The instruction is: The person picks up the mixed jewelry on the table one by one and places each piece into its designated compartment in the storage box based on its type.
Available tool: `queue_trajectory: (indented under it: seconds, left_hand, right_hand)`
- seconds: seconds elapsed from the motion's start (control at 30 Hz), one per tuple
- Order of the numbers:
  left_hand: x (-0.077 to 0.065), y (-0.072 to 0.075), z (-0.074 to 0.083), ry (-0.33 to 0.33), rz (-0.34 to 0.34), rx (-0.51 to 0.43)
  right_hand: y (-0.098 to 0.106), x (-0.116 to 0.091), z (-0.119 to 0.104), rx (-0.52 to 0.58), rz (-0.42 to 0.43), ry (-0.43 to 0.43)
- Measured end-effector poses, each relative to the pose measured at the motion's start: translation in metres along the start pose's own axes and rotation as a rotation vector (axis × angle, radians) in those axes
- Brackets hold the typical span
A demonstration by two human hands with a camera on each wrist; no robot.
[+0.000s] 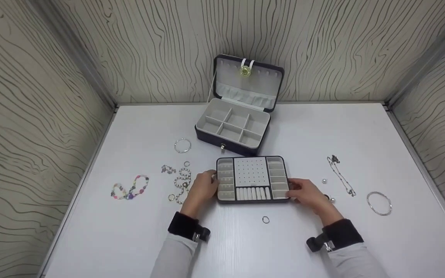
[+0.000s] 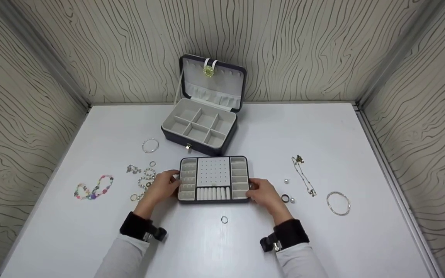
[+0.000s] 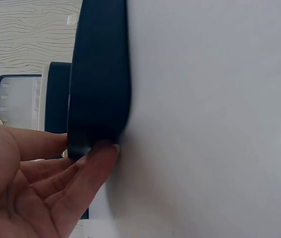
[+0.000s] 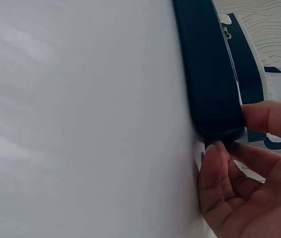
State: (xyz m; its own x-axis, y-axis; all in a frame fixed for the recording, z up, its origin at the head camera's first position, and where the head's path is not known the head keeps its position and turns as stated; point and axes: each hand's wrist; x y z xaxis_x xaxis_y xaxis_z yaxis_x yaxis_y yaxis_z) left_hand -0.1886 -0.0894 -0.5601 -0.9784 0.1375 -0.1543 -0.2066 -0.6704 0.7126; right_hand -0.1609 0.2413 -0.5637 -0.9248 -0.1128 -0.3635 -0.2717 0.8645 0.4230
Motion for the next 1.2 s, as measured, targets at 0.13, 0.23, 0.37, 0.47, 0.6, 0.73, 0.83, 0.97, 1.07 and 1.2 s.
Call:
queue_trajectory:
  seconds: [0.13,0.23,0.37,0.47,0.6,0.73,0.83,0.97,1.07,1.2]
  left_hand:
    - [0.001,0.0,0.0,0.009,0.003,0.006]
    - [0.001,-0.001,0.0,0.014,0.015,0.01]
    - [0.002,-0.002,0.001,0.023,0.032,0.0]
    - [0.002,-0.002,0.002,0.021,0.044,-0.003]
    - [0.003,-0.003,0.002,0.003,0.055,-0.002]
    - [0.004,-0.003,0.0,0.0,0.065,-0.018]
    - [0.004,-0.003,0.0,0.0,0.075,-0.019]
    - [0.003,-0.003,0.0,0.0,0.067,-0.023]
    - [0.002,-0.003,-0.001,0.005,0.061,-0.028]
    - [0.003,-0.003,-0.002,0.006,0.071,-0.021]
  right_hand:
    - [-0.002,-0.001,0.0,-0.023,0.008,0.004]
    - [-0.004,-0.002,0.0,-0.027,0.014,0.011]
    - [-0.005,-0.003,-0.001,-0.03,0.01,0.017]
    - [-0.005,-0.003,-0.001,-0.029,0.013,0.014]
    - [-0.006,-0.002,-0.001,-0.034,0.027,0.006]
    - [-0.006,-0.002,0.0,-0.046,0.039,0.026]
    - [-0.005,-0.003,0.001,-0.047,0.032,0.058]
    - [0.009,-0.009,0.003,-0.085,0.022,0.122]
    - [0.028,-0.012,0.007,-0.205,0.103,0.185]
    - [0.056,-0.014,0.013,-0.419,0.251,0.201]
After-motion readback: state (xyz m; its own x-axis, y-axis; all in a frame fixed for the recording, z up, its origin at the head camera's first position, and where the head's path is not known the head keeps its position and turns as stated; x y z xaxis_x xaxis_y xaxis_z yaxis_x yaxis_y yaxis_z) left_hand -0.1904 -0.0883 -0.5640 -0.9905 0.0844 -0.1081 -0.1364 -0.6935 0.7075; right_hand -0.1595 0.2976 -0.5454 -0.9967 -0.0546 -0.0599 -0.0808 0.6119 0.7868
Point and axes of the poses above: each hand's wrist, its own x-axis towards the middle knuckle, its own y-axis out of the back of the hand, z = x × y
